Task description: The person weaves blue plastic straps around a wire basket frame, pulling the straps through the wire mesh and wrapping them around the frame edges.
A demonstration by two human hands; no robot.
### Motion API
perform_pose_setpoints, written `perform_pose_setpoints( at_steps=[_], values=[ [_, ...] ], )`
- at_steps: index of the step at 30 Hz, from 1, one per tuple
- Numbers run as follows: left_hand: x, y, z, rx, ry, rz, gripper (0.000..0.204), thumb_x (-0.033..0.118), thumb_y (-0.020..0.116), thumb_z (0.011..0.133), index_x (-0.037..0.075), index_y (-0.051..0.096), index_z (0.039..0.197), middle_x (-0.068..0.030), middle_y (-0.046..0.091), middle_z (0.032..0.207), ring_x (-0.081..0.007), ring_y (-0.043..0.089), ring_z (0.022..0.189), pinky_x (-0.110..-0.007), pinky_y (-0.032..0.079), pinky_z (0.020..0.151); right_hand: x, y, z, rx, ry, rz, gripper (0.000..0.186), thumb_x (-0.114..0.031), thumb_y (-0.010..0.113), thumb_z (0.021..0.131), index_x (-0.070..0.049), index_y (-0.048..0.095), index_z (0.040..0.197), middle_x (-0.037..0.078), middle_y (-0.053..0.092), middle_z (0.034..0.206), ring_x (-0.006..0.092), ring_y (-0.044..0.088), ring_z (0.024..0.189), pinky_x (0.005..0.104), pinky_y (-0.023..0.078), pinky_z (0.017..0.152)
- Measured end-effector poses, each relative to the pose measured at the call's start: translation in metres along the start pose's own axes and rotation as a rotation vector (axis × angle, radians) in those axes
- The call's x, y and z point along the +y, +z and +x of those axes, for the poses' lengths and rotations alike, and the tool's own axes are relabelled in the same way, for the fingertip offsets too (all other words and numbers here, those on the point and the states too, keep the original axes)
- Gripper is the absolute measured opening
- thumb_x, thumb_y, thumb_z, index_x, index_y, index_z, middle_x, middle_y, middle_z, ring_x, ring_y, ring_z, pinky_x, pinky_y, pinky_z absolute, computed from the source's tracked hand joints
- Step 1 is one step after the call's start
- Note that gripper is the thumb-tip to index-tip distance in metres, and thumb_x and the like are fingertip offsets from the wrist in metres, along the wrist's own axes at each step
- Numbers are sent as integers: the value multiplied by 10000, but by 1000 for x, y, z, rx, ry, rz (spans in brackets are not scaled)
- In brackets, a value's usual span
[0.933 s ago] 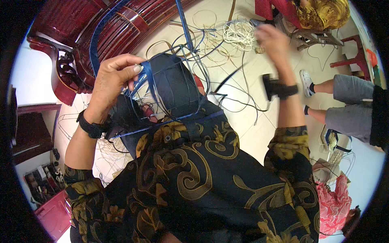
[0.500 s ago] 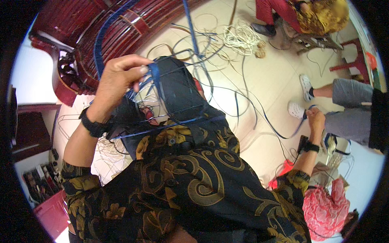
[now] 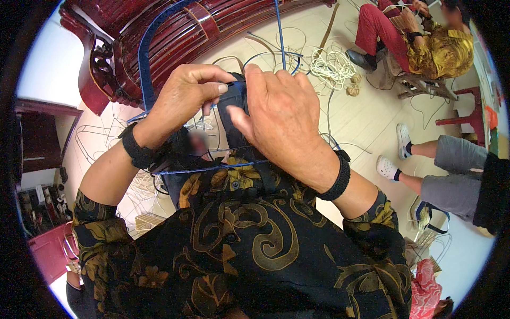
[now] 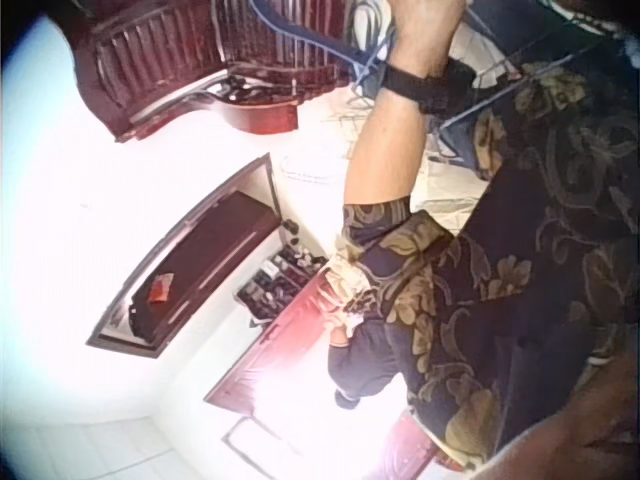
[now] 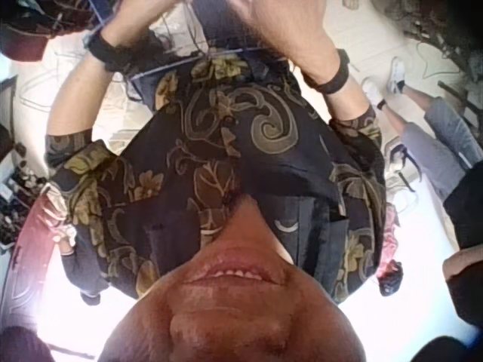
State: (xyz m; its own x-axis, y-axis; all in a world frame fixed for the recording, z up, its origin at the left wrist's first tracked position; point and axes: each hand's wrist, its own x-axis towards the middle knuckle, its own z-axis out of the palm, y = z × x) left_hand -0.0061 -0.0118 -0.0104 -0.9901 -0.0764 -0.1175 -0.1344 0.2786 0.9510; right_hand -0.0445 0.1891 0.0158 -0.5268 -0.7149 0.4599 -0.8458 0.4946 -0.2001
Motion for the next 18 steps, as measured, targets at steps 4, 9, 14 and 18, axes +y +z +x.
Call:
perform_pose_setpoints(
  at_steps=[4, 9, 14, 18],
  values=[
    [5, 0, -2, -16, -20, 43, 181, -3, 605, 904, 1, 738, 1027, 0, 591, 684, -56, 525, 542, -204, 441, 493, 6, 2, 7, -50, 71, 71, 168, -99, 658, 809, -37, 654, 965, 145, 662, 720, 340, 664, 669, 444, 519, 621],
    [2, 0, -5, -30, -7, 52, 189, 10, 617, 905, 9, 727, 1060, 1, 587, 679, -52, 532, 534, -206, 441, 487, 30, -8, 30, -107, -44, 167, 78, -69, 585, 861, -44, 653, 890, 189, 661, 743, 398, 659, 702, 478, 523, 621],
    [8, 6, -8, -25, -25, 42, 229, 19, 623, 910, -5, 692, 1128, -5, 595, 671, -51, 542, 521, -208, 444, 482, 55, -26, 44, -217, -212, 118, 72, -160, 648, 896, -92, 634, 880, 131, 639, 736, 359, 641, 677, 440, 502, 591],
    [9, 10, -10, -20, -50, 64, 193, 41, 632, 920, -42, 696, 1082, -17, 622, 683, -53, 556, 528, -211, 464, 494, 68, -29, 52, -222, -389, 122, 64, -140, 680, 859, -100, 657, 904, 106, 640, 765, 330, 650, 703, 412, 501, 591]
  ],
)
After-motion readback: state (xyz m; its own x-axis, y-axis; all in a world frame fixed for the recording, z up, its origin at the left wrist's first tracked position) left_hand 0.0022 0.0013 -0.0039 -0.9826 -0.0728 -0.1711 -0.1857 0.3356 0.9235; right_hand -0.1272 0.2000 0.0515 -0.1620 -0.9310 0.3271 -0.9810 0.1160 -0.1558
